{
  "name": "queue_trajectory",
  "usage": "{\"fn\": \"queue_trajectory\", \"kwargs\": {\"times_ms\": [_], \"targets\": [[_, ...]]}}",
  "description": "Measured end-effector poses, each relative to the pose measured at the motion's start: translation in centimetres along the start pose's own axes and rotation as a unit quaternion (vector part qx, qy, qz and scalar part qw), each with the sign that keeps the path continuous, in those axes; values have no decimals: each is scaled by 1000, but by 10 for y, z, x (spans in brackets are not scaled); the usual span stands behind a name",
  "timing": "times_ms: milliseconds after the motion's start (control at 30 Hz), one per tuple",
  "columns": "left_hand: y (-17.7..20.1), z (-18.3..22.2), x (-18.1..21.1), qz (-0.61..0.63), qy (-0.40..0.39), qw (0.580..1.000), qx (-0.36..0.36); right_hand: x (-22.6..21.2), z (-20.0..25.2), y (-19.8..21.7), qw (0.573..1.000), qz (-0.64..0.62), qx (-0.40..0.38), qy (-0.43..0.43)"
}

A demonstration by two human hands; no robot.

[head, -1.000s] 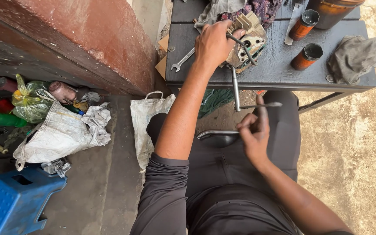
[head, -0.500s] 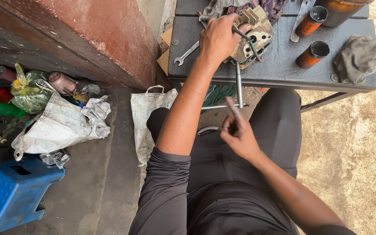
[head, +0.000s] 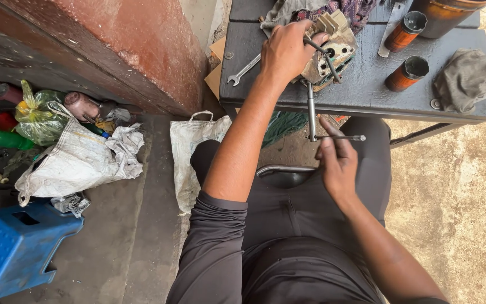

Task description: The recorder is using a T-handle socket wrench to work on a motorcycle engine cylinder head component on a workbench.

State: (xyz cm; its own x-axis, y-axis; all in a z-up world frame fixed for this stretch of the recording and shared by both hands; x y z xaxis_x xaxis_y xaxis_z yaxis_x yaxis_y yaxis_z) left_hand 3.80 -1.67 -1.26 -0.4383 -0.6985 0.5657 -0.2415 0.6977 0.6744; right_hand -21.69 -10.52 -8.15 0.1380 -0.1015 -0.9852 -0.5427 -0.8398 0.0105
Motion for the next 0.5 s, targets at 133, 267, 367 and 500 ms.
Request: {"fn": "queue_trajectory", "kwargs": {"times_ms": [133, 267, 367, 500], "targets": [[13, 2, 8, 14, 0, 1000, 11, -24, -9, 15, 994, -51, 93, -11], [8, 1, 5, 8, -9, 1000, 6, -21, -12, 15, 992, 57, 72, 88], [13, 1, 7, 16, 0, 1000, 8, -22, -6, -4, 980, 156, 12, 120], [9, 1, 5, 15, -2, 1000, 8, -6, -1, -21, 1000, -1, -14, -21]]}}
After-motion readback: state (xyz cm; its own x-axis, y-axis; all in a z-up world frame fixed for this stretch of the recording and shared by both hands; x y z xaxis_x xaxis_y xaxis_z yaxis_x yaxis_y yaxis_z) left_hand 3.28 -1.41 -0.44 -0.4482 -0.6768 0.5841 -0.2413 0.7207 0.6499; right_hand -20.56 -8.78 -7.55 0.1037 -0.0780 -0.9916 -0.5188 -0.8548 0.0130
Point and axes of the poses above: each hand's wrist, its own z-axis away from the middle knuckle, its own y-axis out of the back of the hand, x = y × z, the point moved 3 cm from there along -z, towards the middle knuckle, and after that the axes turned 15 degrees about x, right-handed, at the moved point
